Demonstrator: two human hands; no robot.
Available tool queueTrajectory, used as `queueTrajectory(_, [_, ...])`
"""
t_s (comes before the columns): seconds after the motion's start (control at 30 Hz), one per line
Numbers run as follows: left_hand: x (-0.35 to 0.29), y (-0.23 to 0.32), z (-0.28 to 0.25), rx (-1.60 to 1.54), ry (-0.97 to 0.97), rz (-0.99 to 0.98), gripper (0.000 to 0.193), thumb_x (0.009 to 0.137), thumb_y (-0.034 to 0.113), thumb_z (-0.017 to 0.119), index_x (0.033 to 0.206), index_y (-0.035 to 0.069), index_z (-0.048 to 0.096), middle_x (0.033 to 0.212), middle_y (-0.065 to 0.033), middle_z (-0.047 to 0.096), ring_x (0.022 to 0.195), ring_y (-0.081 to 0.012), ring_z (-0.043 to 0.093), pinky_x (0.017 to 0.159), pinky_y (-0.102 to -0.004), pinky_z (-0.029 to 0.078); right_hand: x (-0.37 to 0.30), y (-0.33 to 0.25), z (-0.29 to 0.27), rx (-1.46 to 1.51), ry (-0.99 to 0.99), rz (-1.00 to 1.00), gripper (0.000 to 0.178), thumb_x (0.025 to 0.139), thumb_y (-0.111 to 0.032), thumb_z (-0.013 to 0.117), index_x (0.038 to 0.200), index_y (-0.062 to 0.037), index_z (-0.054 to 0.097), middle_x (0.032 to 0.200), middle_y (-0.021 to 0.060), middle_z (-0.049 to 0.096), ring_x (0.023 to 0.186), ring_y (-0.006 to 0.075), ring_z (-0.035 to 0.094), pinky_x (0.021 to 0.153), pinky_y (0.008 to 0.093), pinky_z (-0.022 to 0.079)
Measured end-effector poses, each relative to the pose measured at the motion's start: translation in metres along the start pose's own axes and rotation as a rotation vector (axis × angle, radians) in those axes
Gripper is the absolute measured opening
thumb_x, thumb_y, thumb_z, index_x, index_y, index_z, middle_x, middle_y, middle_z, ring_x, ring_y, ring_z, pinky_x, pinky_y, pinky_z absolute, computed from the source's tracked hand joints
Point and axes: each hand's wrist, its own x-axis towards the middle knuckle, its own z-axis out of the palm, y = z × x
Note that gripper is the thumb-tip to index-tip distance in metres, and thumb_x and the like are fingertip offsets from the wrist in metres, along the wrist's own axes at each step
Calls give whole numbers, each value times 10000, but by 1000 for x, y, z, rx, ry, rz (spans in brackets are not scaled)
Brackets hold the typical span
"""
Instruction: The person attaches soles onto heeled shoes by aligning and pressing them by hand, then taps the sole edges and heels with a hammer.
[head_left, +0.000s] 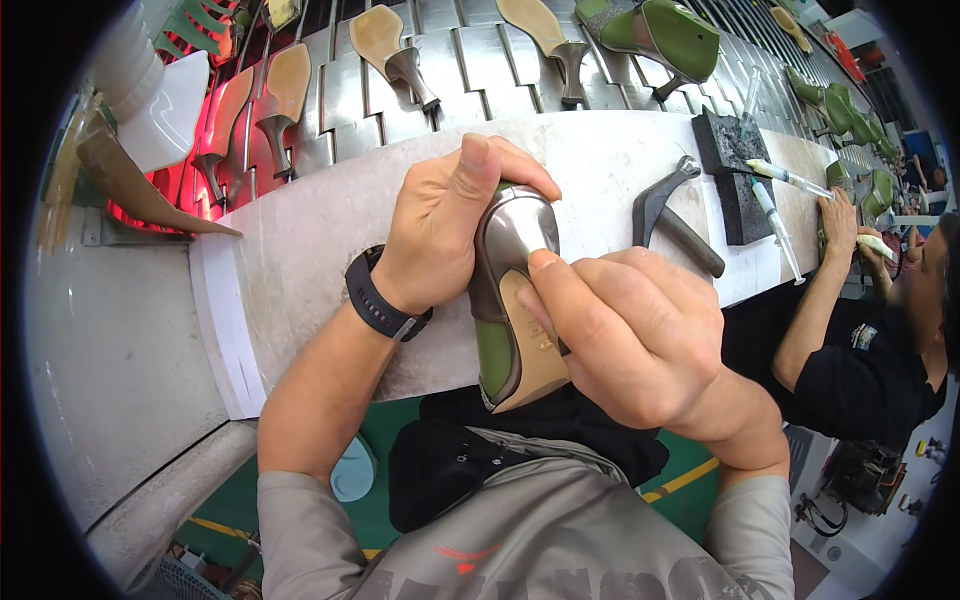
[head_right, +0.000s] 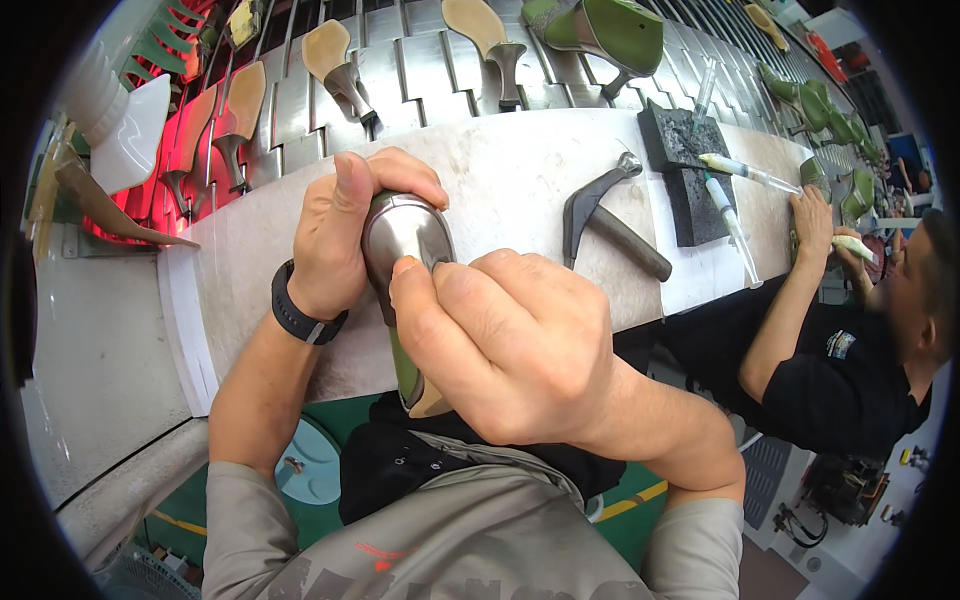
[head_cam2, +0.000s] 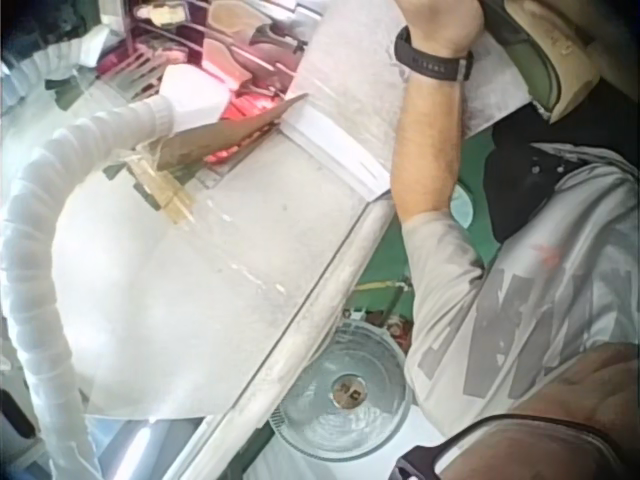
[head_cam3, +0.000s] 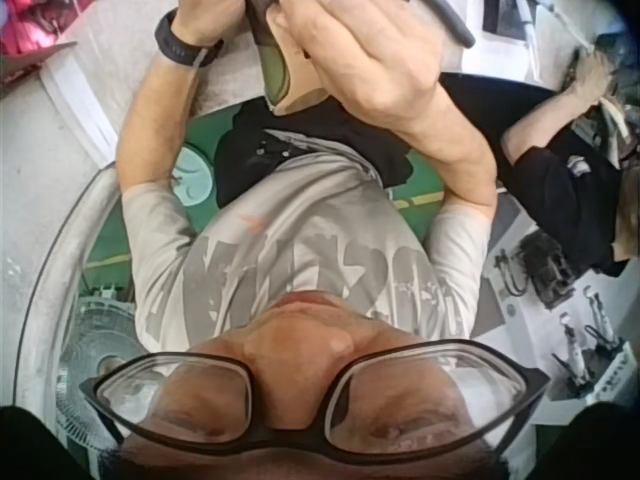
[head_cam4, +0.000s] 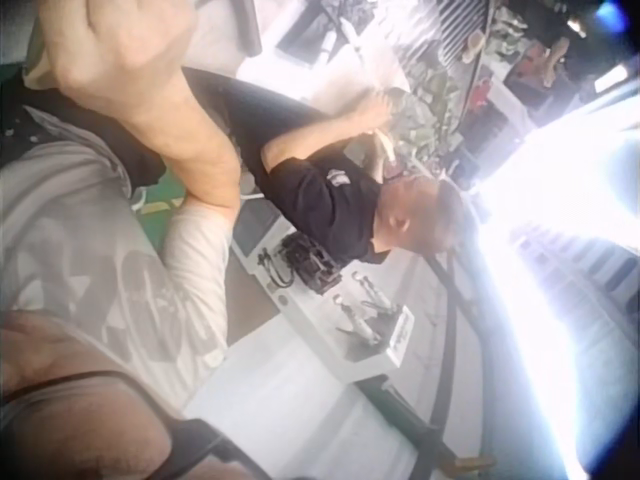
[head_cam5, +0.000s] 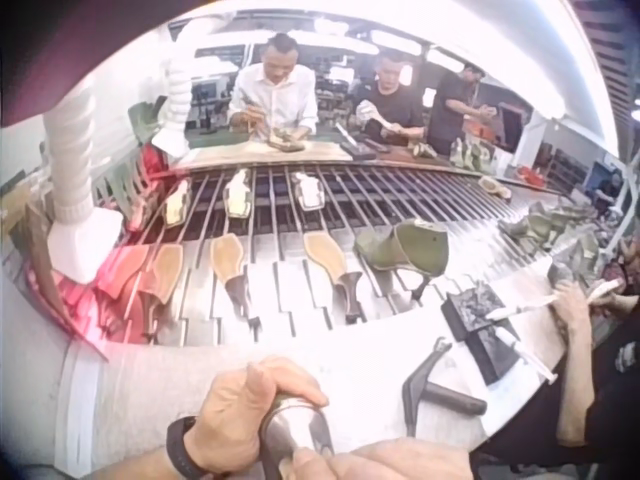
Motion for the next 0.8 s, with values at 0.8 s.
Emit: queueTrajectory(0.8, [28,-7,-3,192,19,-114,322,1010,283,708,1077,-23,778,965,-50,762,877,-88,670,804,-242,534,-8,43,38,770,-247,864,406,971,-374,782,1010,26,725,819,28,702,759,79,602,671,281,503])
